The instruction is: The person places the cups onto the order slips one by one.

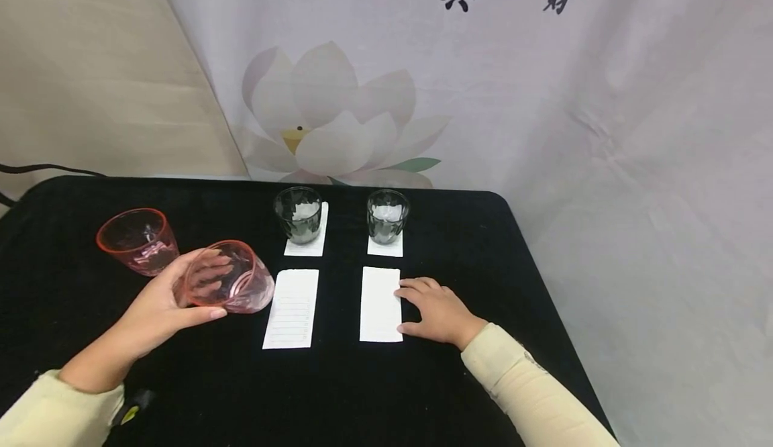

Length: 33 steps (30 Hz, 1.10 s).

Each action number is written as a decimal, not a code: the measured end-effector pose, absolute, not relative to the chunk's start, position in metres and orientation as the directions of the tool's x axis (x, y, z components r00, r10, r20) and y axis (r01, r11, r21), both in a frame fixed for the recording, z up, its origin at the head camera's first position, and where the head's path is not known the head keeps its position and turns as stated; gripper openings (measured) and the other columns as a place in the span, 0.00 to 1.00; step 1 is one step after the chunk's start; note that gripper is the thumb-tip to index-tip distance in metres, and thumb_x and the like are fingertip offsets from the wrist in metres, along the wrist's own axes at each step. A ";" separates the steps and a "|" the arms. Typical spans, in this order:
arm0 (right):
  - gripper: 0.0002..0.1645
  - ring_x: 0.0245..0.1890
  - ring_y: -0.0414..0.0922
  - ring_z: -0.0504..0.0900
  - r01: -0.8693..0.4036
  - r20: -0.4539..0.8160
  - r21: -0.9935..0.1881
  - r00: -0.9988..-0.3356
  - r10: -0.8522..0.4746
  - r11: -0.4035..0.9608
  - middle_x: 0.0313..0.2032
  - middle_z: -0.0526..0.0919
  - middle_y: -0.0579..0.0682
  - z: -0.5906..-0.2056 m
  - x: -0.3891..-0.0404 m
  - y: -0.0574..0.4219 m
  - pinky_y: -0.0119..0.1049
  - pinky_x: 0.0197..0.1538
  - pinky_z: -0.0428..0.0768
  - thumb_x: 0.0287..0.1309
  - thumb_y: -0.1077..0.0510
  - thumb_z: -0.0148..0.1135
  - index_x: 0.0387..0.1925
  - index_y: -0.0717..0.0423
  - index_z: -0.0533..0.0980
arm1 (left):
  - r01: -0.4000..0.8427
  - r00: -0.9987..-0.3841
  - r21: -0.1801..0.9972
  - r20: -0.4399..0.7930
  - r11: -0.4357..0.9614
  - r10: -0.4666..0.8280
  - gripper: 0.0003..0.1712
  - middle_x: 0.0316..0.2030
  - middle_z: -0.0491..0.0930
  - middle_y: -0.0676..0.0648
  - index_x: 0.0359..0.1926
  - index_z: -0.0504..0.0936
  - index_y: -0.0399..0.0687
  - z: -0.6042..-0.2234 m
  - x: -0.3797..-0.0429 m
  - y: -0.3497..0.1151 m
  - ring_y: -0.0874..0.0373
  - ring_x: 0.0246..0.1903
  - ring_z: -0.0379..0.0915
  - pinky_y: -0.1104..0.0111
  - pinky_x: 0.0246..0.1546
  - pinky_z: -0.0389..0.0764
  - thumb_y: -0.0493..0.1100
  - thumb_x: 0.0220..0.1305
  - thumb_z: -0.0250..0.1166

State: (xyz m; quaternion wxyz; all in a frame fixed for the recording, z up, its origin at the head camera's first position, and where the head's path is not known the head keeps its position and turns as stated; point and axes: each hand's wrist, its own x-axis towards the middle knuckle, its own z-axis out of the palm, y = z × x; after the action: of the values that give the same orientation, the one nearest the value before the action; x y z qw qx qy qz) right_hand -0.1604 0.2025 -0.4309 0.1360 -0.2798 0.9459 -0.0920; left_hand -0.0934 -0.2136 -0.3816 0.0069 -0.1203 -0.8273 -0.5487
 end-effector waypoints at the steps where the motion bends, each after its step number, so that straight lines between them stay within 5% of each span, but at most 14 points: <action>1: 0.38 0.67 0.52 0.63 -0.505 -0.205 -0.251 -0.806 -0.556 0.826 0.68 0.67 0.50 -0.431 -0.160 0.202 0.56 0.65 0.68 0.54 0.42 0.68 0.64 0.49 0.70 | 0.209 -0.970 0.907 0.146 0.366 0.192 0.47 0.60 0.70 0.35 0.68 0.58 0.37 -0.382 -0.094 -0.211 0.81 0.53 0.65 0.86 0.51 0.69 0.34 0.51 0.74; 10: 0.38 0.67 0.52 0.63 -0.499 -0.206 -0.245 -0.811 -0.547 0.831 0.68 0.67 0.50 -0.431 -0.159 0.201 0.57 0.65 0.67 0.54 0.42 0.69 0.64 0.49 0.70 | 0.203 -0.971 0.910 0.139 0.360 0.197 0.47 0.61 0.70 0.36 0.68 0.58 0.37 -0.381 -0.101 -0.191 0.42 0.61 0.66 0.85 0.53 0.68 0.37 0.51 0.75; 20: 0.38 0.67 0.52 0.63 -0.488 -0.213 -0.245 -0.816 -0.537 0.838 0.68 0.67 0.49 -0.430 -0.160 0.202 0.57 0.65 0.67 0.53 0.42 0.69 0.64 0.48 0.71 | 0.161 -0.976 0.929 0.100 0.334 0.192 0.47 0.62 0.68 0.37 0.68 0.59 0.39 -0.381 -0.108 -0.166 0.42 0.63 0.64 0.56 0.60 0.70 0.39 0.51 0.75; 33: 0.38 0.68 0.53 0.62 -0.482 -0.224 -0.248 -0.815 -0.534 0.840 0.68 0.66 0.49 -0.428 -0.160 0.201 0.58 0.65 0.66 0.53 0.41 0.69 0.64 0.47 0.70 | 0.121 -0.983 0.932 0.065 0.340 0.170 0.50 0.63 0.66 0.36 0.68 0.58 0.38 -0.387 -0.112 -0.131 0.38 0.63 0.64 0.49 0.59 0.70 0.43 0.49 0.77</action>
State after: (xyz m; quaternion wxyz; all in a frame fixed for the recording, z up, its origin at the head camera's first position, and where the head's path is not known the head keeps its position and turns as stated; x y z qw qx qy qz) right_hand -0.1596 0.2008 -0.4278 0.1434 -0.2680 0.9484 -0.0903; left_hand -0.1120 -0.1310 -0.3873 -0.0216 -0.0889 -0.8184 -0.5674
